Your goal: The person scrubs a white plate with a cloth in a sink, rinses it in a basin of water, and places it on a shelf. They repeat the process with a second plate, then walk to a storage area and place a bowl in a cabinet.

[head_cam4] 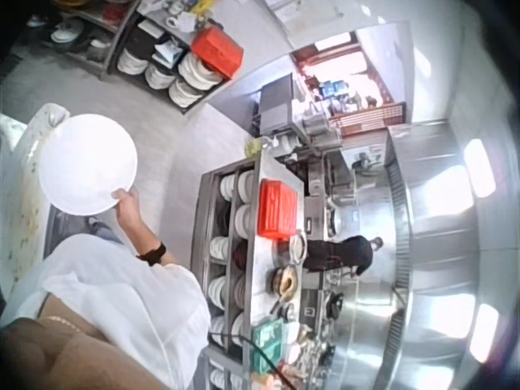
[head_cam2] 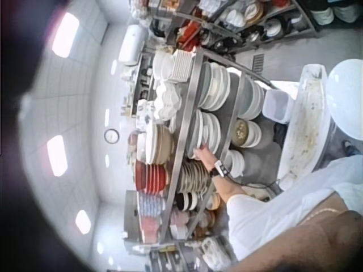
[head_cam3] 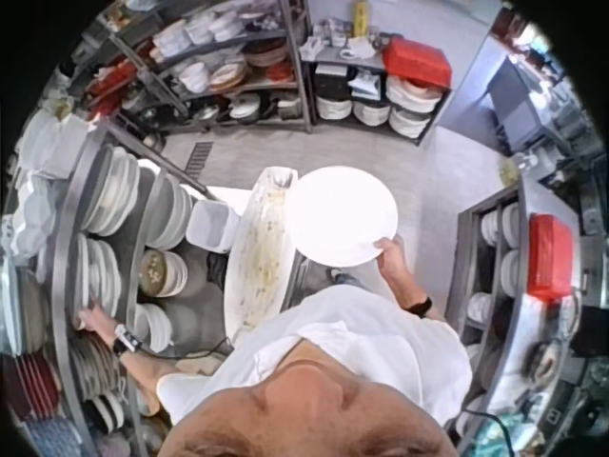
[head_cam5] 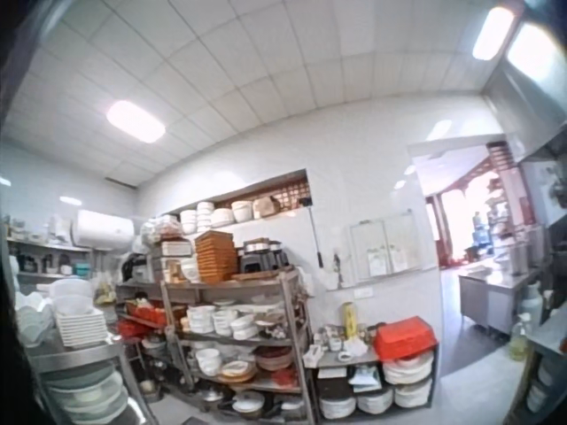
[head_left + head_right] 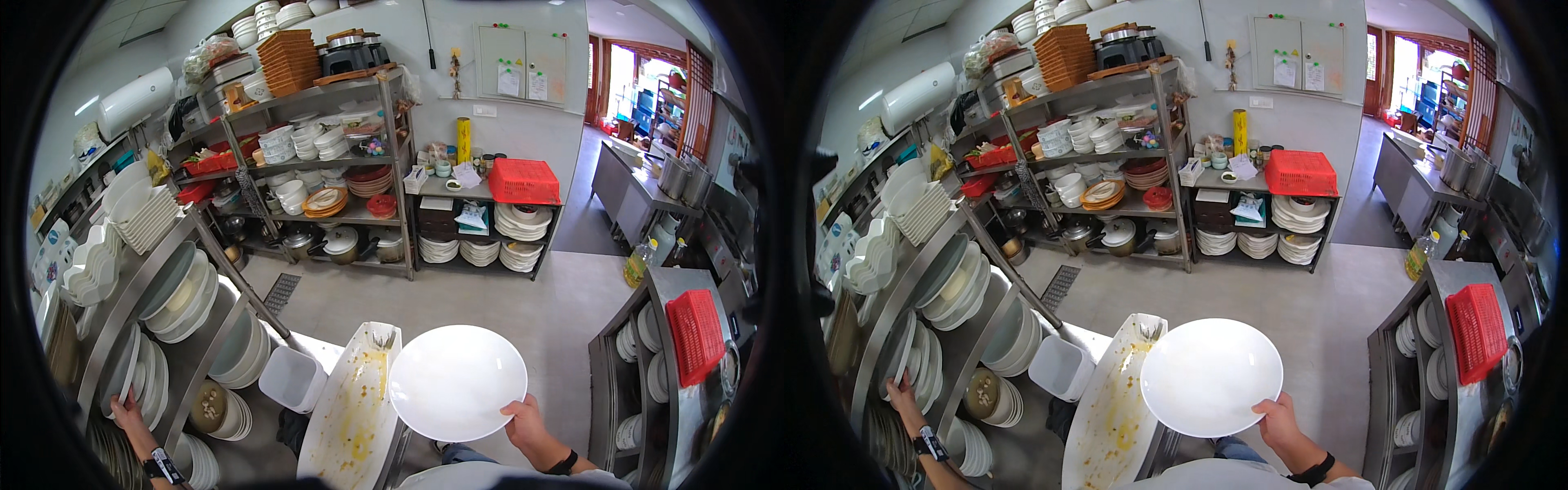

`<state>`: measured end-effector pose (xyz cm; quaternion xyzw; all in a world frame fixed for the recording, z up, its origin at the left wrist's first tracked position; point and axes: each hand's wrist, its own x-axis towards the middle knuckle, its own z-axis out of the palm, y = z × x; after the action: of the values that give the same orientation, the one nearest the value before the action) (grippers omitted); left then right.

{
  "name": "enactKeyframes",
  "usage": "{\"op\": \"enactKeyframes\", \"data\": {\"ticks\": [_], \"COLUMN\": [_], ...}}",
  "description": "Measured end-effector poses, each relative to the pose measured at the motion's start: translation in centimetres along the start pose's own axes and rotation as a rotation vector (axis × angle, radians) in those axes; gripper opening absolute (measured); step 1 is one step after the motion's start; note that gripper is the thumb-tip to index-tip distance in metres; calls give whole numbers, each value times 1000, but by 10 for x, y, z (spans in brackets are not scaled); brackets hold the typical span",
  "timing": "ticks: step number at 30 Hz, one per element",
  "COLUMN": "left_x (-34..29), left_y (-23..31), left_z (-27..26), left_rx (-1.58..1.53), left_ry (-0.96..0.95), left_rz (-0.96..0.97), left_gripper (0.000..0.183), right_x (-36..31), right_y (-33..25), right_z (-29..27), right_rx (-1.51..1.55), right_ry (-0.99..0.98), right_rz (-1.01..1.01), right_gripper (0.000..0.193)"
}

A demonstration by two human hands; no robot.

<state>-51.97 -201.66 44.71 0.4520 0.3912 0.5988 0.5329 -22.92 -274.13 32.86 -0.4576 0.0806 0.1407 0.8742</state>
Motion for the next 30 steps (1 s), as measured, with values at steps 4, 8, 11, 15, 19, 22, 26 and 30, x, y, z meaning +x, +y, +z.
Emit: {"op": "enactKeyframes", "data": {"ticks": [4, 8, 11, 15, 19, 22, 26, 30], "left_x": [-50, -13, -1, -167, -356, -421, -452, -458], "left_y": [3, -15, -24, -42, -57, -62, -60, -38], "left_z": [-17, -28, -15, 30, 81, 97, 73, 34], "left_rx": [1178, 653, -199, -220, -80, 23, -197, -262], "left_ry": [-97, -17, 329, -225, -777, -867, -505, -316], "left_rz": [475, 190, -3, 85, -608, -858, -865, -664], "left_gripper": [28, 40, 51, 20, 41, 49, 51, 56], "right_x": [19, 42, 61, 91, 107, 104, 89, 65], "right_y": [-1, -7, -8, 2, 19, 34, 61, 81], "right_z": [10, 20, 27, 46, 81, 115, 151, 194], "right_rx": [-29, -61, -86, -124, -208, -242, -264, -280], "right_ry": [-6, -77, -153, -379, -550, -732, -888, -1081], "right_rz": [42, 123, 170, 117, 211, 333, 536, 639], "right_gripper": [54, 55, 57, 53, 56, 57, 56, 50]}}
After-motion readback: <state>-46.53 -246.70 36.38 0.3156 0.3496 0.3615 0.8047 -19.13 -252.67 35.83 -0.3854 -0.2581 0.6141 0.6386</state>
